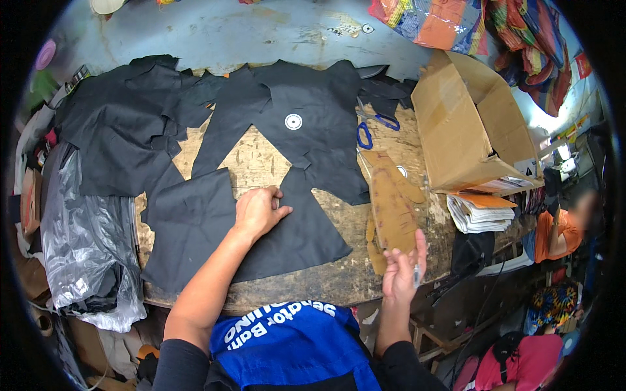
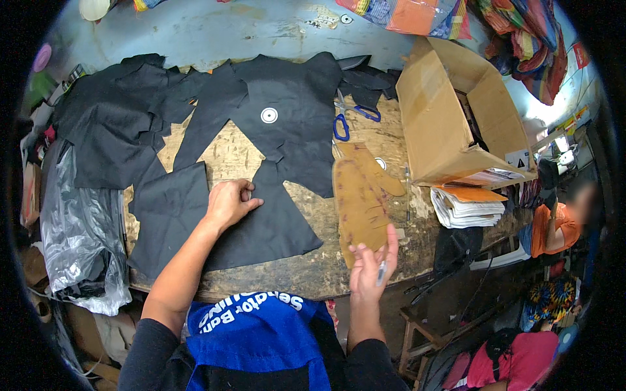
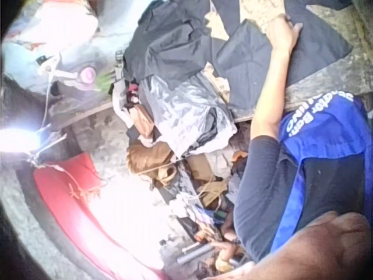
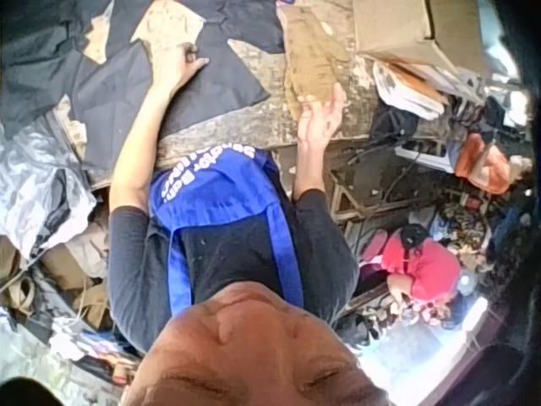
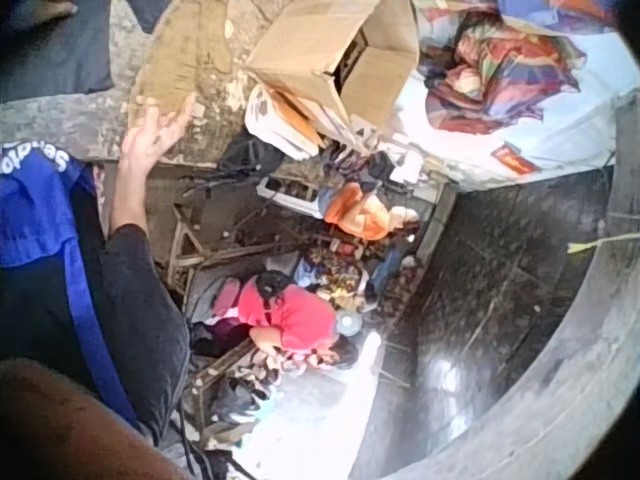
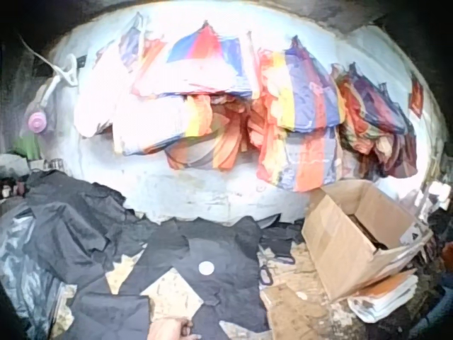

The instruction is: The person cuts a piece of black fabric using scissors, then lays out and traces cardboard patterns onto the fabric with a pen. The person handles multiple pattern pieces and fabric sections on a cluttered work table.

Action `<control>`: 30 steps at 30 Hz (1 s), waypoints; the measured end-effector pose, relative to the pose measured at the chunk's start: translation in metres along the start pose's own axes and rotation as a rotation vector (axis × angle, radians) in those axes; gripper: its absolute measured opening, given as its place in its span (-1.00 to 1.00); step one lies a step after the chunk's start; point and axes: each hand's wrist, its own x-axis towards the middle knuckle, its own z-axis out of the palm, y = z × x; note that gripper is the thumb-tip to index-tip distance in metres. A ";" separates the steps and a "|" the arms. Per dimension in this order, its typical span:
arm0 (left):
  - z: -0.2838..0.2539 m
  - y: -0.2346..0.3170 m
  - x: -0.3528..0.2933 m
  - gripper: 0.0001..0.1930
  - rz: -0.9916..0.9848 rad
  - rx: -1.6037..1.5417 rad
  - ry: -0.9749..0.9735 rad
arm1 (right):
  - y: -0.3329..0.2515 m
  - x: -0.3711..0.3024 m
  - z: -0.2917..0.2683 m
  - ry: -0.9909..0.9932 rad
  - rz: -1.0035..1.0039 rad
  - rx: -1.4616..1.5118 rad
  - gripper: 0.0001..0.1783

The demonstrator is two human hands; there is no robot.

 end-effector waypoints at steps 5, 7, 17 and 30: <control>0.001 -0.009 0.001 -0.67 -0.075 -0.121 0.035 | 0.030 -0.037 0.028 -0.138 0.101 -0.053 -0.23; 0.008 -0.007 0.006 -0.69 0.009 0.037 0.199 | 0.043 -0.048 0.036 -0.202 0.096 -0.083 -0.23; 0.015 -0.015 0.076 -0.77 -0.078 -0.691 0.273 | 0.065 -0.076 0.027 -0.543 0.178 -0.483 -0.07; 0.026 -0.004 -0.035 -0.74 0.551 0.022 0.191 | 0.047 -0.029 0.018 -0.644 -0.566 -1.165 -0.73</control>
